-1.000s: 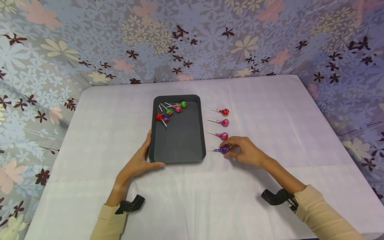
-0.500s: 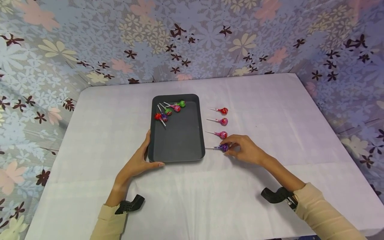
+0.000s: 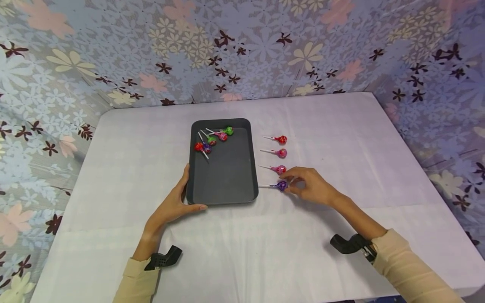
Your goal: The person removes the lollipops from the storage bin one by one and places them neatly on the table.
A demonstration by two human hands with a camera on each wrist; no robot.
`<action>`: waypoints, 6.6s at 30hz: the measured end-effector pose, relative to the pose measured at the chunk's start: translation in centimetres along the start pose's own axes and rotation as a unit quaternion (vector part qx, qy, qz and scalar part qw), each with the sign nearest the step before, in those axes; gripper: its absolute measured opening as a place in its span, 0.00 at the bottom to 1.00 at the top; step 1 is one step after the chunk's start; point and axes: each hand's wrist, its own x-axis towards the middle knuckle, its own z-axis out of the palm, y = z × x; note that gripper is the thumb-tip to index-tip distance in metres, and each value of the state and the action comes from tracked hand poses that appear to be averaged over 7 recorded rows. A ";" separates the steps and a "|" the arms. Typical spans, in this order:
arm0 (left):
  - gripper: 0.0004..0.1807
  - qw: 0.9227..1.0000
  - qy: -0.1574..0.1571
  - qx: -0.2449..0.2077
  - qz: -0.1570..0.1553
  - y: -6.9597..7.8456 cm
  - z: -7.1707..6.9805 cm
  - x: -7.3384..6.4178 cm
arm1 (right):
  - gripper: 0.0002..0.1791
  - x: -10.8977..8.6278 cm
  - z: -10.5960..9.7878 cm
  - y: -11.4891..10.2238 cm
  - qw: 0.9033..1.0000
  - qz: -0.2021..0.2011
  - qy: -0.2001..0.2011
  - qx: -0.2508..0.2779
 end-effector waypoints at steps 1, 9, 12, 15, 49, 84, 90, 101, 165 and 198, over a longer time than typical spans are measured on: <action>0.70 1.000 0.000 0.000 0.000 0.0 0.0 0.0 | 0.22 0.0 -0.1 0.0 1.000 -0.002 0.000 0.003; 0.70 1.000 -0.004 -0.002 0.002 0.2 -0.1 0.1 | 0.21 2.5 -1.5 -1.0 1.000 -0.005 -0.011 -0.001; 0.70 1.000 -0.001 -0.003 0.001 0.1 -0.2 0.0 | 0.20 5.1 -1.6 -1.5 1.000 -0.023 -0.005 -0.015; 0.69 1.000 0.000 -0.005 0.001 -0.1 -0.2 0.0 | 0.18 8.0 -1.6 -1.9 0.999 -0.043 0.010 -0.019; 0.69 1.000 -0.001 0.005 0.006 -0.7 -0.2 0.4 | 0.18 24.9 1.8 -2.2 0.983 0.044 -0.113 -0.141; 0.69 1.000 0.004 0.010 0.011 -0.7 -0.4 0.1 | 0.14 21.8 -1.8 -1.2 0.996 0.033 -0.007 -0.084; 0.70 1.000 -0.003 0.016 0.014 -0.8 -0.3 0.2 | 0.13 19.0 -4.1 0.3 0.996 0.040 0.025 -0.080; 0.69 1.000 -0.007 0.018 0.012 -0.7 -0.5 -0.2 | 0.14 15.2 -5.7 4.2 0.987 0.105 0.042 -0.112; 0.70 0.999 -0.003 0.023 0.024 -1.0 -0.5 -0.1 | 0.14 17.8 -4.0 2.7 0.990 0.097 0.046 -0.088; 0.69 0.999 -0.009 0.020 0.028 -0.9 -0.8 -0.1 | 0.18 24.0 4.2 -3.0 0.997 0.030 -0.046 -0.051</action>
